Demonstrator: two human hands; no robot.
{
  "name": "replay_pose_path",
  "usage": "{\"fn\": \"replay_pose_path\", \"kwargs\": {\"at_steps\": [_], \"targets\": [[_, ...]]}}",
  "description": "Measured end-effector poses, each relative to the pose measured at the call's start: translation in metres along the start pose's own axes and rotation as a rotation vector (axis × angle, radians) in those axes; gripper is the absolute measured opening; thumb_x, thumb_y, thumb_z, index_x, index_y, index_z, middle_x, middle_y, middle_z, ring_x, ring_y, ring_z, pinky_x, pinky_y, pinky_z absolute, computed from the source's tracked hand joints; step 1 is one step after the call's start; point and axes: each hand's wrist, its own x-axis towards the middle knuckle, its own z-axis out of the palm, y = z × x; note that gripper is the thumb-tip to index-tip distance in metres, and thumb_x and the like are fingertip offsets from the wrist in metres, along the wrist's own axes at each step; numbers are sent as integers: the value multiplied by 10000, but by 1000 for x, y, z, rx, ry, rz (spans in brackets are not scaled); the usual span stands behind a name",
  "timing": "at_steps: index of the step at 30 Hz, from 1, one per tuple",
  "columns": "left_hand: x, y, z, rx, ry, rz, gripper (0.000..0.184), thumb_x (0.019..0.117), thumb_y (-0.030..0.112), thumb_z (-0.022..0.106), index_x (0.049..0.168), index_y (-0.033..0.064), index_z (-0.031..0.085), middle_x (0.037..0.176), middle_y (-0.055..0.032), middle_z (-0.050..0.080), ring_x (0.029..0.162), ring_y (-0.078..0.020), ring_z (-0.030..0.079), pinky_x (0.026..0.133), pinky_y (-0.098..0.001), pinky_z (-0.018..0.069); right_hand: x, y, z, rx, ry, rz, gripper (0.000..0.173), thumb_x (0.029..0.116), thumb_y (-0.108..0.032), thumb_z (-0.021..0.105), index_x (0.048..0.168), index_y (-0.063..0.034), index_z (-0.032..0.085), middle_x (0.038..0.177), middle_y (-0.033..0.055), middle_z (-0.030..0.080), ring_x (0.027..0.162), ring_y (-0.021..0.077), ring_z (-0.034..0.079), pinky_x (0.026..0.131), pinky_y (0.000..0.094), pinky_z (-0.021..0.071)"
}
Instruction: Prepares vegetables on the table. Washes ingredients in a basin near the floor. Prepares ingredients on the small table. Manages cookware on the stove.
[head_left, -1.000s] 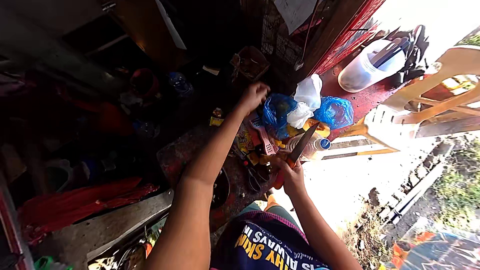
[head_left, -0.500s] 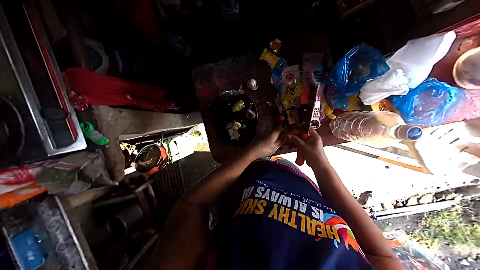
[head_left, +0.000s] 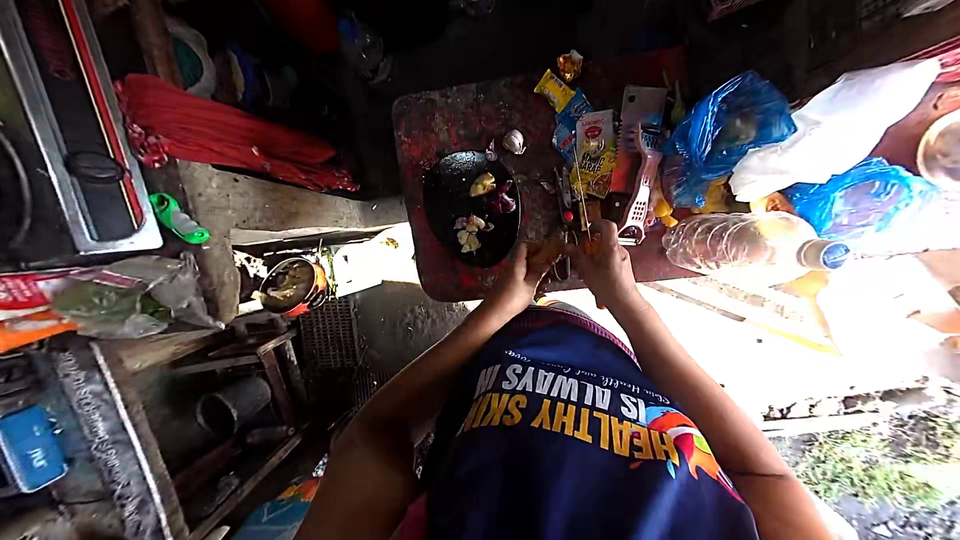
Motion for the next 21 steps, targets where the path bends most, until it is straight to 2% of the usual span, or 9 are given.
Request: {"fn": "replay_pose_path", "kwargs": {"at_steps": [1, 3, 5, 7, 10, 13, 16, 18, 21], "targets": [[-5, -7, -2, -13, 74, 14, 351, 1060, 106, 543, 1365, -56, 481, 1160, -233, 656, 939, -278, 702, 861, -459, 585, -3, 3, 1, -28, -11, -61, 470, 1004, -169, 673, 1351, 90, 489, 914, 281, 669, 769, 428, 683, 728, 600, 556], [-19, -22, -7, -46, 242, 64, 310, 1046, 108, 548, 1309, -54, 548, 1175, -213, 635, 981, -249, 675, 883, -429, 575, -9, 11, 7, -74, -24, -258, 346, 990, -163, 649, 1197, 110, 597, 874, 240, 679, 722, 360, 678, 680, 536, 566], [-37, -37, -15, -75, 430, 27, 344, 1033, 122, 557, 1323, -63, 558, 1279, -251, 594, 1137, -305, 622, 983, -477, 521, -17, 10, 13, -110, -107, -335, 291, 984, -148, 661, 1091, 122, 656, 920, 260, 684, 780, 385, 694, 730, 553, 577], [-51, -56, -21, -114, 623, -64, 368, 1040, 141, 565, 1355, -49, 545, 1312, -247, 590, 1182, -304, 608, 1011, -480, 505, -23, 4, 23, -174, -213, -341, 290, 993, -144, 654, 1119, 116, 644, 905, 265, 685, 789, 412, 701, 741, 578, 575], [-59, -95, -30, -176, 809, -224, 396, 1039, 159, 578, 1370, -53, 533, 1305, -256, 584, 1173, -303, 602, 1018, -452, 498, -27, -2, 47, -302, -346, -415, 366, 1028, -187, 603, 1301, 57, 605, 919, 254, 709, 779, 445, 716, 701, 616, 573], [-69, -112, -34, -70, 809, -308, 446, 1032, 205, 610, 1400, -29, 513, 1312, -259, 602, 1138, -327, 644, 981, -471, 535, -36, -14, 78, -469, -469, -416, 318, 1079, -234, 510, 1221, 25, 629, 959, 261, 710, 831, 472, 721, 686, 638, 569], [-70, -104, -40, 92, 770, -292, 427, 1024, 216, 628, 1356, -39, 547, 1284, -298, 587, 1177, -420, 601, 1010, -548, 492, -38, -37, 107, -664, -590, -270, 349, 1111, -228, 411, 1330, -14, 579, 1094, 277, 703, 984, 495, 707, 784, 660, 556], [-64, -110, -45, 142, 792, -285, 383, 987, 196, 659, 1282, -45, 614, 1213, -283, 621, 1136, -412, 620, 995, -544, 496, -40, -49, 123, -751, -626, -185, 368, 1113, -206, 386, 1408, -29, 519, 1172, 283, 679, 1040, 499, 691, 824, 658, 548], [-66, -117, -57, 138, 734, -261, 356, 987, 202, 665, 1244, -43, 636, 1190, -269, 621, 1120, -381, 623, 995, -499, 507, -46, -59, 146, -760, -586, -113, 359, 1110, -174, 393, 1404, 6, 495, 1174, 308, 666, 1042, 511, 686, 830, 657, 551]]}}
